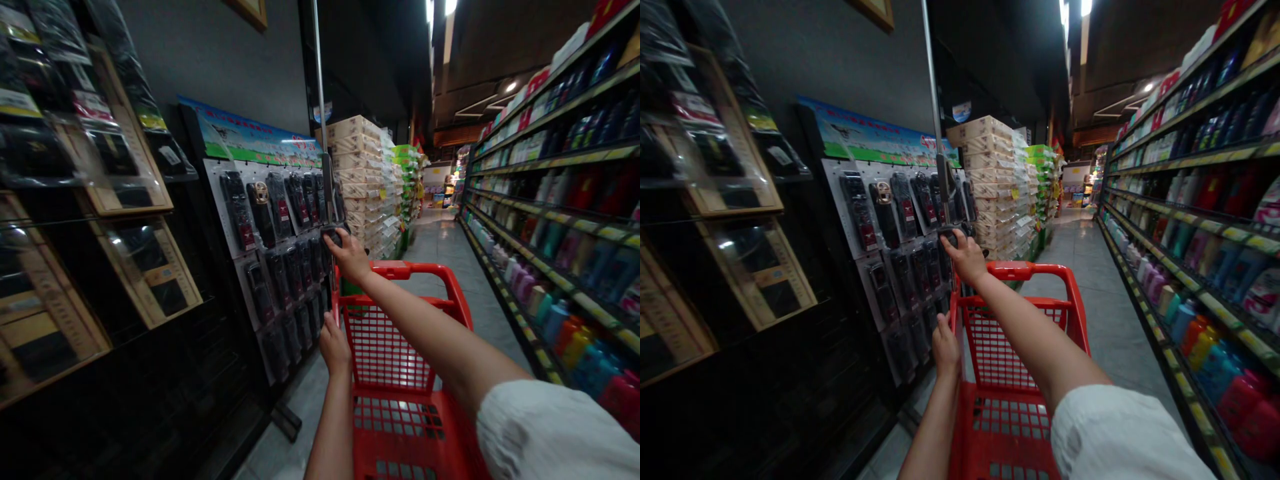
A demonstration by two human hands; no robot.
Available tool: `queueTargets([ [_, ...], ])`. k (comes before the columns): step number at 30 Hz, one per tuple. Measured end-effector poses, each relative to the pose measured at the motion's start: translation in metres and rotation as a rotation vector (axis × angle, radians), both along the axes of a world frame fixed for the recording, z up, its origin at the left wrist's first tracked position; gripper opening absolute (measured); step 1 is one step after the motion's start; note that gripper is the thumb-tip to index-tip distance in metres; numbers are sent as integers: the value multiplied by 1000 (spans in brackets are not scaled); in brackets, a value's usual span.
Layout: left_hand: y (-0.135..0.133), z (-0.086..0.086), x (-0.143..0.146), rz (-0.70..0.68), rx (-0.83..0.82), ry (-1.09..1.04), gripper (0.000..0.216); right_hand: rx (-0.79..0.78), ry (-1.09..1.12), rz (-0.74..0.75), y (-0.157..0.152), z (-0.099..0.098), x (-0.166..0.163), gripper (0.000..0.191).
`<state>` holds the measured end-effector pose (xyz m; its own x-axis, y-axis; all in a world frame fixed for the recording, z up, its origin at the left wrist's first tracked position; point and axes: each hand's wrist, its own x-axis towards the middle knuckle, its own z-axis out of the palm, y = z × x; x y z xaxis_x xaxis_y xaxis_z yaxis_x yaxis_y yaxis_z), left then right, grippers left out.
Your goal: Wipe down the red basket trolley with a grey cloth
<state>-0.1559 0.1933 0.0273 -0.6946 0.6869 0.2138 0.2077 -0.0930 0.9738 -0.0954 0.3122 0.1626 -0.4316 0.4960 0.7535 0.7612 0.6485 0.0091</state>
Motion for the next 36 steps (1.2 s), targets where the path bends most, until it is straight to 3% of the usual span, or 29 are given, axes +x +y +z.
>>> queueTargets([
  [6,2,0,-1,-23,26,-74,68,-74,-291,93,-16,-47,27,54],
  [12,10,-5,-2,-77,87,-153,72,-134,-460,187,-35,-66,41,47],
  [17,10,8,2,-77,149,-367,71,-232,-401,265,-54,-76,50,47],
  [21,1,17,0,-117,106,-576,64,-370,-277,338,-77,-101,61,51],
  [26,-11,10,-9,-276,82,-606,61,-480,-186,447,-98,-129,71,54],
  [31,-14,2,-12,-352,165,-670,72,-586,-105,531,-97,-131,76,59],
  [36,-15,3,-6,-375,245,-647,83,-635,-127,726,-102,-131,85,61],
])
